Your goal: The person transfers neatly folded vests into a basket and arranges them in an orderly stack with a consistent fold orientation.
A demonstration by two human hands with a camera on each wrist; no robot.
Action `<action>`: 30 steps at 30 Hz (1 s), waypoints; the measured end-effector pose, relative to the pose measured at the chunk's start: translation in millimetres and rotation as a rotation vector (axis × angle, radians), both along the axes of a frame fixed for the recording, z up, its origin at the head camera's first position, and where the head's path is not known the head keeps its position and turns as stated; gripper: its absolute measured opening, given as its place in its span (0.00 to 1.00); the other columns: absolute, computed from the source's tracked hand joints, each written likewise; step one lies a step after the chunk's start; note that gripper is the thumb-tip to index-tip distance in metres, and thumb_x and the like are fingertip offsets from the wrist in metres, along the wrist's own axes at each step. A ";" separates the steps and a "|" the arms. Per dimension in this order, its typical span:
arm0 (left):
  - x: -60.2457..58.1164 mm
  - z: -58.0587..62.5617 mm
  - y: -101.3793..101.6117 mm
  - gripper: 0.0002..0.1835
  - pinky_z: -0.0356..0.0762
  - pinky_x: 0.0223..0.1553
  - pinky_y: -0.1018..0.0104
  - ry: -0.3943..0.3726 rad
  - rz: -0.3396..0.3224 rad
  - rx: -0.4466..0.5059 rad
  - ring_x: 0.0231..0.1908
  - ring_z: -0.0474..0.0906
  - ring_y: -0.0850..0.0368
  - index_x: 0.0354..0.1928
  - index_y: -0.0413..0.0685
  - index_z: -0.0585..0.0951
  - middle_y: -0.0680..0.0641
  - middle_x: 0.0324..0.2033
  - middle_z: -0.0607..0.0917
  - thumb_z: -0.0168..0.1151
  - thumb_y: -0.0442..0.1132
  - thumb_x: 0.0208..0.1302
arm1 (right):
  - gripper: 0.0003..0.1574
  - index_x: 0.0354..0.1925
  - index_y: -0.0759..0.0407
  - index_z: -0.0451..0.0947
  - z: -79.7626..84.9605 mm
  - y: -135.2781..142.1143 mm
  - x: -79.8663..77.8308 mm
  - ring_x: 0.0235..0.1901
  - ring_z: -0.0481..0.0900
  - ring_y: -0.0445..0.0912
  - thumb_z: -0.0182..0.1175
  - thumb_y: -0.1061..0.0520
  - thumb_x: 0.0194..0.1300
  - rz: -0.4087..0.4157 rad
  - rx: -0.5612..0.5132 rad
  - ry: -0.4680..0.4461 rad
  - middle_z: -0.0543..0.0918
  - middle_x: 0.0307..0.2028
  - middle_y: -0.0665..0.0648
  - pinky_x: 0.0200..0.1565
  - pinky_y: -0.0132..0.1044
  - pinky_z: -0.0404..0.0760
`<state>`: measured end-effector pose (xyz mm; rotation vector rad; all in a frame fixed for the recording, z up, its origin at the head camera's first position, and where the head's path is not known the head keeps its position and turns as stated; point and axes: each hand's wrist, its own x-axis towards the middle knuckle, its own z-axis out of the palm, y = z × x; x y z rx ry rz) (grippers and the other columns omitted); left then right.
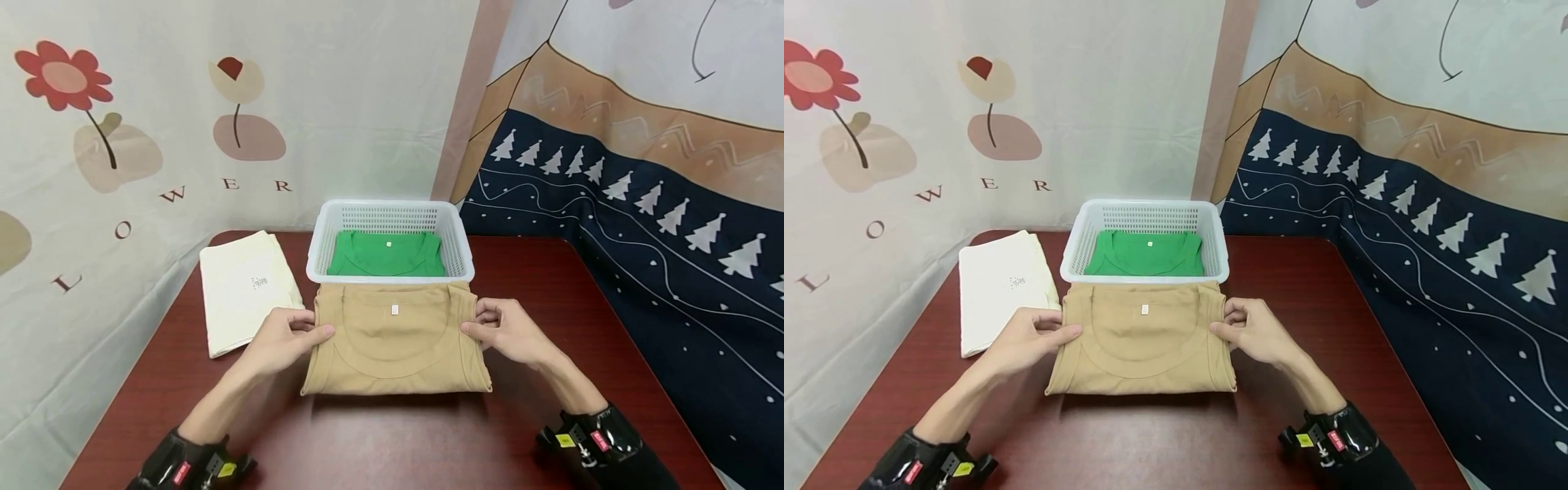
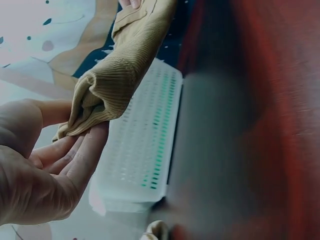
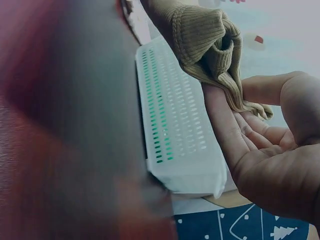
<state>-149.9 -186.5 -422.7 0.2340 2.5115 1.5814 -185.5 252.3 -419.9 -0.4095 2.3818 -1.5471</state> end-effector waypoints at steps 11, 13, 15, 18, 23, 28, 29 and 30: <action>-31.9 19.2 1.3 0.15 0.79 0.27 0.70 0.030 0.073 0.090 0.24 0.79 0.66 0.50 0.35 0.91 0.51 0.31 0.92 0.75 0.43 0.76 | 0.16 0.51 0.72 0.83 19.0 -8.0 -23.0 0.31 0.91 0.43 0.73 0.58 0.76 -0.122 -0.020 0.070 0.94 0.41 0.65 0.38 0.42 0.94; -38.3 22.5 3.7 0.16 0.73 0.23 0.71 0.026 0.077 0.108 0.21 0.75 0.66 0.50 0.34 0.90 0.53 0.28 0.89 0.74 0.43 0.77 | 0.17 0.51 0.72 0.83 23.5 -8.6 -27.4 0.32 0.90 0.42 0.73 0.58 0.77 -0.144 -0.025 0.085 0.94 0.41 0.63 0.38 0.40 0.94; -44.7 26.7 5.9 0.17 0.73 0.22 0.71 0.025 0.078 0.114 0.21 0.75 0.66 0.52 0.32 0.90 0.54 0.28 0.89 0.74 0.43 0.77 | 0.17 0.51 0.71 0.84 27.2 -8.8 -32.4 0.32 0.89 0.41 0.73 0.57 0.77 -0.162 -0.028 0.095 0.94 0.39 0.59 0.38 0.39 0.93; -54.4 32.2 6.8 0.18 0.77 0.23 0.70 0.034 0.073 0.114 0.21 0.77 0.65 0.53 0.31 0.89 0.53 0.29 0.90 0.73 0.43 0.78 | 0.18 0.51 0.72 0.84 32.1 -10.0 -39.8 0.32 0.89 0.40 0.72 0.56 0.77 -0.171 -0.036 0.096 0.93 0.37 0.55 0.38 0.38 0.93; -70.3 41.2 5.4 0.18 0.82 0.22 0.65 0.049 0.067 0.091 0.19 0.77 0.64 0.50 0.31 0.89 0.53 0.26 0.87 0.72 0.44 0.79 | 0.18 0.54 0.72 0.82 38.7 -12.1 -54.1 0.31 0.90 0.41 0.70 0.57 0.79 -0.164 -0.085 0.052 0.92 0.36 0.49 0.38 0.38 0.94; -86.7 50.4 4.1 0.18 0.72 0.21 0.69 0.051 0.065 0.083 0.17 0.68 0.65 0.45 0.32 0.87 0.58 0.18 0.75 0.71 0.45 0.80 | 0.20 0.57 0.73 0.80 47.8 -13.8 -65.7 0.34 0.91 0.41 0.69 0.57 0.81 -0.163 -0.141 0.008 0.92 0.38 0.46 0.41 0.40 0.96; -90.1 52.0 3.8 0.18 0.69 0.22 0.69 0.048 0.066 0.084 0.17 0.66 0.66 0.44 0.32 0.86 0.59 0.17 0.74 0.71 0.45 0.80 | 0.20 0.57 0.73 0.80 49.2 -14.4 -68.2 0.35 0.91 0.41 0.69 0.57 0.81 -0.165 -0.148 0.001 0.93 0.38 0.46 0.41 0.40 0.96; -93.6 53.6 3.5 0.18 0.67 0.22 0.70 0.042 0.067 0.087 0.17 0.65 0.66 0.44 0.33 0.86 0.60 0.17 0.73 0.71 0.45 0.80 | 0.20 0.58 0.72 0.80 50.2 -14.8 -70.9 0.35 0.91 0.40 0.68 0.57 0.81 -0.166 -0.155 -0.007 0.93 0.38 0.46 0.42 0.40 0.96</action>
